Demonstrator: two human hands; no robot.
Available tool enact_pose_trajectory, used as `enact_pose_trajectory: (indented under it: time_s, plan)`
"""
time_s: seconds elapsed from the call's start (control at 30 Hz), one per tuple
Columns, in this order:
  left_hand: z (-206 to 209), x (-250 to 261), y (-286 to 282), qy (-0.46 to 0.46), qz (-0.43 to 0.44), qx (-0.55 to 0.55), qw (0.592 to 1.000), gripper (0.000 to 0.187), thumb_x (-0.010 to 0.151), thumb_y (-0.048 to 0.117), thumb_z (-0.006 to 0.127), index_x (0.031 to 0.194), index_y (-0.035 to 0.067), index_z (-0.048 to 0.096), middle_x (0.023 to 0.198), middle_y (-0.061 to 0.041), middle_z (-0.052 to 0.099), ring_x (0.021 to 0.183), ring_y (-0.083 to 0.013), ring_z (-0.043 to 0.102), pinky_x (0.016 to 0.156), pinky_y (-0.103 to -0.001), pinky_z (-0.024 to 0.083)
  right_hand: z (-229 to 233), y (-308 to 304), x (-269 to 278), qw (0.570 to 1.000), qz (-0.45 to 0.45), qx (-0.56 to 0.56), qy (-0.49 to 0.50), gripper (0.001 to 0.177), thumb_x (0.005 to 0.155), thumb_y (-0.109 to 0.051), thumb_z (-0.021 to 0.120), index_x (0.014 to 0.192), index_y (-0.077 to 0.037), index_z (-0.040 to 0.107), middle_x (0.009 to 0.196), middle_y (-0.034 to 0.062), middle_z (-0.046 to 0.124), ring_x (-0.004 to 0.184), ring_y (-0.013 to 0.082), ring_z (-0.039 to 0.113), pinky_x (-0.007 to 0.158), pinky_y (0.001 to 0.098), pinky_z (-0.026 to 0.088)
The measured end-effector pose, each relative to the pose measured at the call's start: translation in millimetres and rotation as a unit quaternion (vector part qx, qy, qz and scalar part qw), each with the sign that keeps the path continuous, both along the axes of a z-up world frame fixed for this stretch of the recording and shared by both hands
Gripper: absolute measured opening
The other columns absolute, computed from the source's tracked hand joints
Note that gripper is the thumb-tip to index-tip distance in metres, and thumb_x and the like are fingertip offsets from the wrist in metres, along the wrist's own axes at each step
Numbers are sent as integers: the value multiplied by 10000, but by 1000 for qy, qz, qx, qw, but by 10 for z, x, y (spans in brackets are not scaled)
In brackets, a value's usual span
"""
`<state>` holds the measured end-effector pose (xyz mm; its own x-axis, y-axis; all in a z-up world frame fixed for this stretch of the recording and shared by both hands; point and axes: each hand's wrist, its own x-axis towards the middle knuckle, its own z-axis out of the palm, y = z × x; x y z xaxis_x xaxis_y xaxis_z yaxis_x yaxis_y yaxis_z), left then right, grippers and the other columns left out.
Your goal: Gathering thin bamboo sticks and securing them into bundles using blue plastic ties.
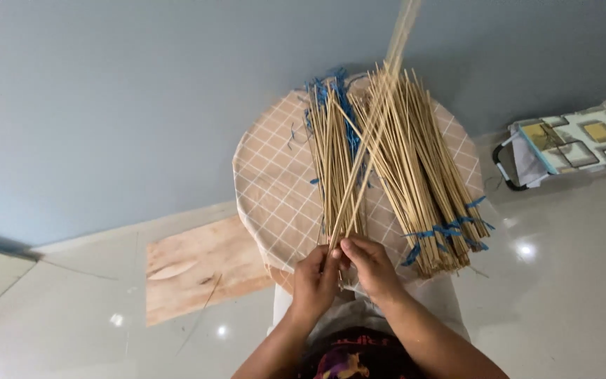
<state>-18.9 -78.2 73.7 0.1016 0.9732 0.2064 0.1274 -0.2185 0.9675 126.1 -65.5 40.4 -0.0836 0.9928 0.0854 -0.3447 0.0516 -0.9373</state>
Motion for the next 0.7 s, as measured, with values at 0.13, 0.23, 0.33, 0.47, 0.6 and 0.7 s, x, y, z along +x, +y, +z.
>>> enact_pose_trajectory:
  time_s: [0.13, 0.23, 0.33, 0.47, 0.6, 0.7]
  plan:
    - [-298, 0, 81, -28, 5, -41, 999, 212, 1039, 201, 544, 962, 46, 667, 730, -43, 664, 626, -138, 610, 562, -279, 520, -199, 45, 108, 988, -104, 9, -110, 371, 1015, -333, 552, 1164, -64, 760, 827, 62, 712, 592, 115, 499, 587, 298, 475]
    - [-395, 25, 149, -135, 29, -37, 990, 291, 1055, 205, 502, 973, -6, 684, 872, -80, 716, 798, -152, 652, 797, -293, 565, -188, 113, 195, 984, -137, 86, 69, 270, 1103, -258, 471, 1201, -66, 635, 727, -2, 524, 635, 111, 482, 587, 287, 464]
    - [-409, 58, 93, -154, 13, -58, 986, 237, 1065, 191, 531, 921, 40, 644, 658, 16, 495, 572, -86, 427, 521, -243, 370, -215, 81, 188, 980, -193, 41, 20, 265, 1102, -242, 443, 1172, -80, 640, 691, -53, 439, 541, 59, 384, 462, 226, 355]
    - [-318, 155, -3, -69, -50, -74, 994, 226, 1034, 175, 570, 990, 18, 726, 627, 6, 553, 515, -99, 476, 442, -247, 407, -341, 64, 105, 988, -138, 58, 33, 367, 1075, -383, 469, 1183, -92, 666, 678, -58, 430, 499, 66, 366, 404, 236, 336]
    - [-48, 147, -133, -41, -65, -57, 995, 207, 1016, 102, 562, 960, -9, 728, 616, -4, 570, 505, -102, 464, 445, -257, 394, -261, 23, 50, 991, -123, -7, 47, 400, 963, -198, 661, 1277, 49, 659, 850, 76, 598, 604, 157, 601, 524, 247, 495]
    - [0, 127, -115, -14, -87, -25, 996, 179, 1019, 45, 558, 875, 24, 662, 680, -42, 616, 529, -116, 503, 446, -257, 418, -180, -24, 49, 993, -113, 16, 29, 261, 1001, -216, 628, 1039, 33, 696, 644, 75, 636, 467, 135, 532, 379, 289, 451]
